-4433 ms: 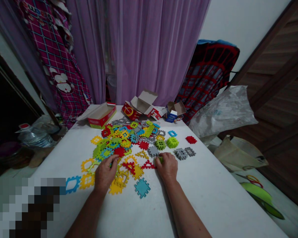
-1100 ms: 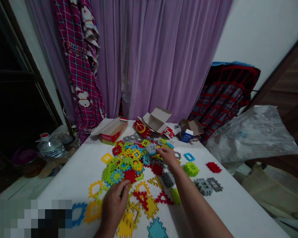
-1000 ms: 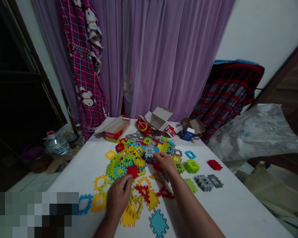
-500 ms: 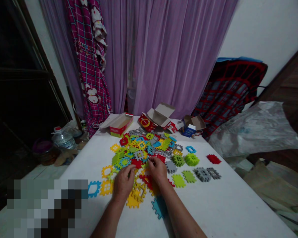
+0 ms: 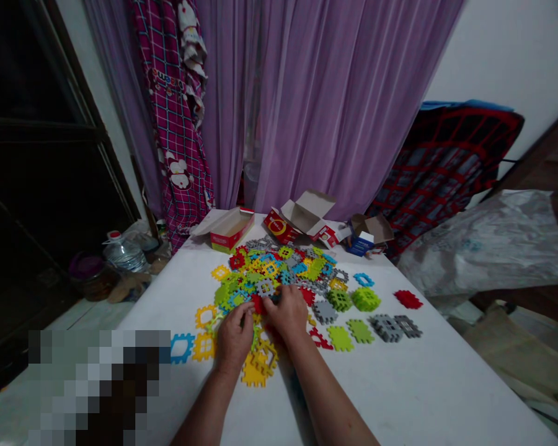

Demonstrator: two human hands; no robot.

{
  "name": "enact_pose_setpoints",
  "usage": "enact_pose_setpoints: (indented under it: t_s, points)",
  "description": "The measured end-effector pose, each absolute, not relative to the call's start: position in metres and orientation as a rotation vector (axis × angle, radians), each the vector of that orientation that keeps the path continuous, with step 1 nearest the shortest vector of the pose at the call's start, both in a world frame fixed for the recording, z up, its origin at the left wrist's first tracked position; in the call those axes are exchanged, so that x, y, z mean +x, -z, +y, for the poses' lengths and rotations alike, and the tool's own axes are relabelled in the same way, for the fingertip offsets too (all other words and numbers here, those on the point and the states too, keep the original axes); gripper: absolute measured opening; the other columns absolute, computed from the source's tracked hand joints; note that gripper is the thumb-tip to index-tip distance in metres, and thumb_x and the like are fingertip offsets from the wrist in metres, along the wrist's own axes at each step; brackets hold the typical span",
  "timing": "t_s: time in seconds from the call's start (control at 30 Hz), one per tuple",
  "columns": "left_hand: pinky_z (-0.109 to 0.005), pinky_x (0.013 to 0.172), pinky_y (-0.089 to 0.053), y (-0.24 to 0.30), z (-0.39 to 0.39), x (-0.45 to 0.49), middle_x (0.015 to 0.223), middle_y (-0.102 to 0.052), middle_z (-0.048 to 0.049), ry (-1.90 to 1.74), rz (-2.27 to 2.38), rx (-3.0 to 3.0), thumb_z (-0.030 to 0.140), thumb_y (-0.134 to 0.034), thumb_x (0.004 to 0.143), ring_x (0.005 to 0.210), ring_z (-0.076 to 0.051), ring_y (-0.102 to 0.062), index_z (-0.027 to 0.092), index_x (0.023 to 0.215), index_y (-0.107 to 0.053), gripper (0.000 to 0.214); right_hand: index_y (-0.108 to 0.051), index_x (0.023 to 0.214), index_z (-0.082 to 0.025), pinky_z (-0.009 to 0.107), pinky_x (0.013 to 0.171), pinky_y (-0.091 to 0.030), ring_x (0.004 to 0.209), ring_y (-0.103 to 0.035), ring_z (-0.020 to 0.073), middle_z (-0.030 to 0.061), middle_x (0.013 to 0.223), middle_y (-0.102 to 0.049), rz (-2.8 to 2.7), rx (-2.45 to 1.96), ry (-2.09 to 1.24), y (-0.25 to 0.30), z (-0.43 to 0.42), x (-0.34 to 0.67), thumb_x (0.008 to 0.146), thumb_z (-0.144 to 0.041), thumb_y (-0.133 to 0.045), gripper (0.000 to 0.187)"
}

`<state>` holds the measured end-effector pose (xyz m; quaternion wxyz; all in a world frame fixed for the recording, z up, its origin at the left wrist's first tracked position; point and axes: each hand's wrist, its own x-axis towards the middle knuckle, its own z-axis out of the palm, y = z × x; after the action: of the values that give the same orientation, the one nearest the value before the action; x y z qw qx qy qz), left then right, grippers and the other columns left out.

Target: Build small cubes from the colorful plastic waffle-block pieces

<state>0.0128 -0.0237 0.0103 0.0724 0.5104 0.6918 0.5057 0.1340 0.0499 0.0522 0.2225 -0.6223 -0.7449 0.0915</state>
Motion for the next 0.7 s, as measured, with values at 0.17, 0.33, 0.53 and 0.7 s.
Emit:
enact_pose_setpoints:
  t_s: [0.17,0.33,0.53,0.7]
  points:
    - [-0.032,0.084,-0.057,-0.008,-0.023,0.011,0.097,-0.078,-0.0028,-1.584,2.089,1.470,0.029,-0.050,0.087,0.089,-0.018,-0.072,0.025,0.096,-0.072,0.025,-0.065,0.103,-0.014,0.040,0.085,-0.041,0.104,-0.058,0.0329,0.0183,0.109,-0.064,-2.046,-1.841,-0.151,-0.053,0.039,0.120,0.081,-0.055,-0.060,0.047]
    - [-0.032,0.086,-0.057,-0.009,-0.023,0.012,0.098,-0.078,-0.0028,-1.592,2.069,1.442,0.031,-0.050,0.088,0.090,-0.018,-0.072,0.025,0.097,-0.072,0.025,-0.063,0.107,-0.013,0.043,0.088,-0.038,0.109,-0.055,0.0346,0.0208,0.115,-0.062,-1.976,-1.878,-0.078,-0.048,0.035,0.111,0.081,-0.058,-0.060,0.051]
    - [-0.033,0.086,-0.057,-0.010,-0.023,0.012,0.098,-0.078,-0.0027,-1.591,2.060,1.389,0.032,-0.050,0.088,0.091,-0.018,-0.072,0.025,0.097,-0.072,0.024,-0.064,0.102,-0.014,0.040,0.084,-0.038,0.103,-0.057,0.0325,0.0186,0.109,-0.064,-1.984,-1.871,-0.046,-0.041,0.042,0.114,0.083,-0.049,-0.059,0.040]
    - [-0.033,0.087,-0.056,-0.009,-0.023,0.013,0.099,-0.078,-0.0020,-1.577,2.049,1.394,0.031,-0.050,0.088,0.093,-0.018,-0.072,0.026,0.096,-0.072,0.024,-0.064,0.109,-0.015,0.037,0.086,-0.037,0.106,-0.056,0.0300,0.0162,0.113,-0.065,-2.039,-1.796,-0.005,-0.030,0.048,0.136,0.085,-0.044,-0.060,0.038]
